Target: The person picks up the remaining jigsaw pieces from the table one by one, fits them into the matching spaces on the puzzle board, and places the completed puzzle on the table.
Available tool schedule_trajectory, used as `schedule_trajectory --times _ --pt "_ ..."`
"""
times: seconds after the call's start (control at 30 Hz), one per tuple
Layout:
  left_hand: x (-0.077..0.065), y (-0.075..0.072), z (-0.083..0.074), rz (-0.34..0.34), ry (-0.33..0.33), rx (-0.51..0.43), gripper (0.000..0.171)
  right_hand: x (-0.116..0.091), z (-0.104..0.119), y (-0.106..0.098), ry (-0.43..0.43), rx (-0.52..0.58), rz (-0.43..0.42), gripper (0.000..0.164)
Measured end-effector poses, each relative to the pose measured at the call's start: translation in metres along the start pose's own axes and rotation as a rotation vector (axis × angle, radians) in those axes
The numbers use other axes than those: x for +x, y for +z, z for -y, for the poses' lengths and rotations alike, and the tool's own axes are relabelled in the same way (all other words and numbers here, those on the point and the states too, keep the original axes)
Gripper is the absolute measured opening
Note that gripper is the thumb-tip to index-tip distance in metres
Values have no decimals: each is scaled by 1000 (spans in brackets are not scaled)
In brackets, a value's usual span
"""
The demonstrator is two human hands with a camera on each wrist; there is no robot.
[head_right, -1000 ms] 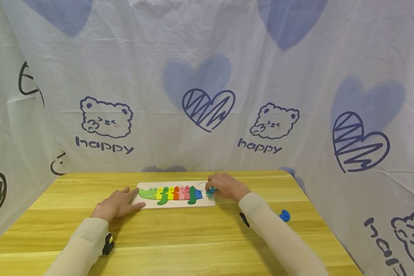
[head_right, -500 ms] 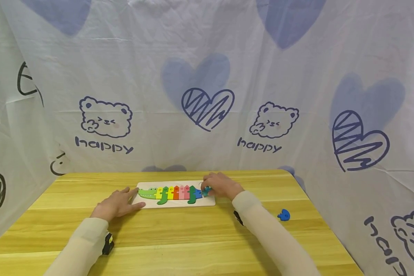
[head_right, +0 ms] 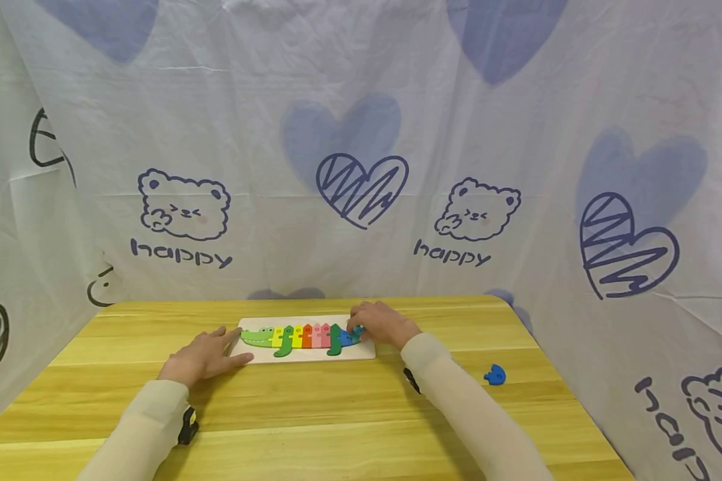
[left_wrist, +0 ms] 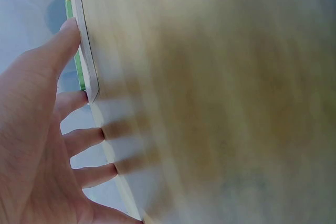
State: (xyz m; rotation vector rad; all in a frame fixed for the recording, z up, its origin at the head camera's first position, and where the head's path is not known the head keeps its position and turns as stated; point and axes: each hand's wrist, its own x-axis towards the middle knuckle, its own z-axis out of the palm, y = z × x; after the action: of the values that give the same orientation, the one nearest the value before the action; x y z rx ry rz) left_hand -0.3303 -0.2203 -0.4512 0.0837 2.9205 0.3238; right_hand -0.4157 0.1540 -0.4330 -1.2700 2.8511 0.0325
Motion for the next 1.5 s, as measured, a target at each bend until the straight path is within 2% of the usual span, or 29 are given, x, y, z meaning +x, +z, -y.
schedule_trajectory --times 0.37,0.83,1.17,1.5 --pt "1 3 2 -4 0 -10 91 3 -1 6 -27 -16 -6 24" --pt "3 6 3 -7 2 -11 92 0 3 2 29 19 42 28" --pt "1 3 2 -5 2 -11 90 -26 2 -14 -40 -2 -10 34" --pt "0 1 1 -6 2 -5 89 -75 -7 -26 -14 -79 -28 48"
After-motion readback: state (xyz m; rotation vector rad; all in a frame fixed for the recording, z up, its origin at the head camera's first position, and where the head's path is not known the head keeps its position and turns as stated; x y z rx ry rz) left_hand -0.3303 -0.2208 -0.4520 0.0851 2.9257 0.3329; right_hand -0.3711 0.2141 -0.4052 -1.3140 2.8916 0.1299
